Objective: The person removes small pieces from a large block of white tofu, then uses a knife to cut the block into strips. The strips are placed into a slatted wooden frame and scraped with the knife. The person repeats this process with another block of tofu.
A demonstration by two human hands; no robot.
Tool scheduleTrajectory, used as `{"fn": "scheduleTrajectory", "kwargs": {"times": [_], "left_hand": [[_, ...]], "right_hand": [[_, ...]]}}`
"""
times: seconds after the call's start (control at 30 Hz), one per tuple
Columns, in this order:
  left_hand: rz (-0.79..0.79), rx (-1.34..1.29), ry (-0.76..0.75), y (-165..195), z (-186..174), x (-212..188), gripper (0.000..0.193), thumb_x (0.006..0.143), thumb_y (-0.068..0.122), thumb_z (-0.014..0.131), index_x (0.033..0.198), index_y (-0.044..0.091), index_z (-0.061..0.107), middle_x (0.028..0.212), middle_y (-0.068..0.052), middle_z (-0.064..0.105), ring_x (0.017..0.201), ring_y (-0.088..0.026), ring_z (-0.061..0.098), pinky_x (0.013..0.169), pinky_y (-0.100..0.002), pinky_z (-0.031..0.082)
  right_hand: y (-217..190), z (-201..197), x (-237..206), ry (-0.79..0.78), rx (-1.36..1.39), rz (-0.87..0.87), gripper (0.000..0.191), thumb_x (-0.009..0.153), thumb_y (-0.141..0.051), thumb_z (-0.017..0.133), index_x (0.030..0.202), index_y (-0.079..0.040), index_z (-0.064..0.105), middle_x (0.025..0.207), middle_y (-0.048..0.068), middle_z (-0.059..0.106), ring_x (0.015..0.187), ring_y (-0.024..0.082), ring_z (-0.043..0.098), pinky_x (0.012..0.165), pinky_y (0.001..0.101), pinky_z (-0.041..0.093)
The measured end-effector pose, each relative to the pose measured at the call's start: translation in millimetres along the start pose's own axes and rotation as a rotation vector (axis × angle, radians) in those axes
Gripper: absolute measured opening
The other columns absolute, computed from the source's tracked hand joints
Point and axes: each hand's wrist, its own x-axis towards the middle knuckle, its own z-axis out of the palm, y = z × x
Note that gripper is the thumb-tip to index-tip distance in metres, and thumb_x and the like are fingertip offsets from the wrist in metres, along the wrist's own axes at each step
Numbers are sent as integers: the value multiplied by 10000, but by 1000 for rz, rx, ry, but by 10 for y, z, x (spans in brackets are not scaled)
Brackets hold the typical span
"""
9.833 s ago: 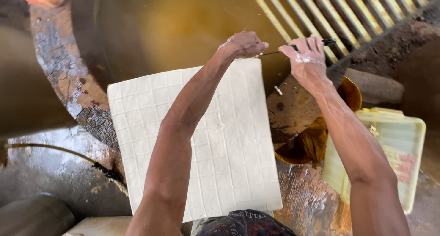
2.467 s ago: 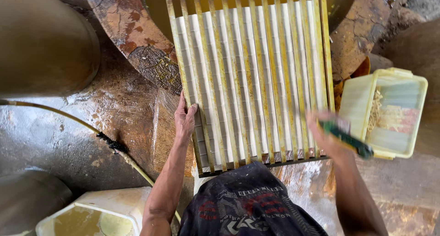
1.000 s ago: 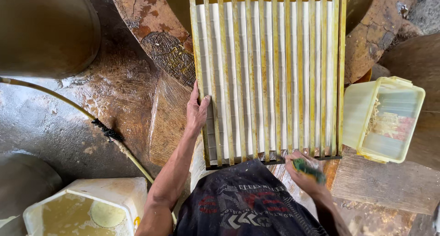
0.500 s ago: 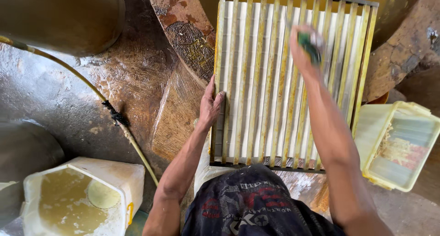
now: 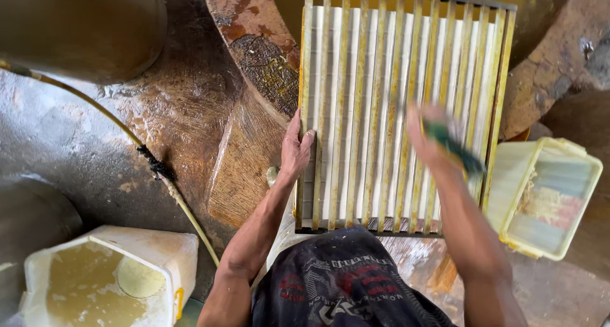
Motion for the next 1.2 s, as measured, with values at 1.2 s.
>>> {"fn": "scheduleTrajectory", "kwargs": {"times": [1.2], "left_hand": [[230,76,94,-317,31,28,660,1007,152,596,1591,24,319,1527,-259,492,1414,-365,495,1192,-401,386]], "right_hand": [[-336,827,-526,956,-2860,-935,377,1098,-169,502,733,-99,568,625,52,564,587,148,582,884,345,493]]}}
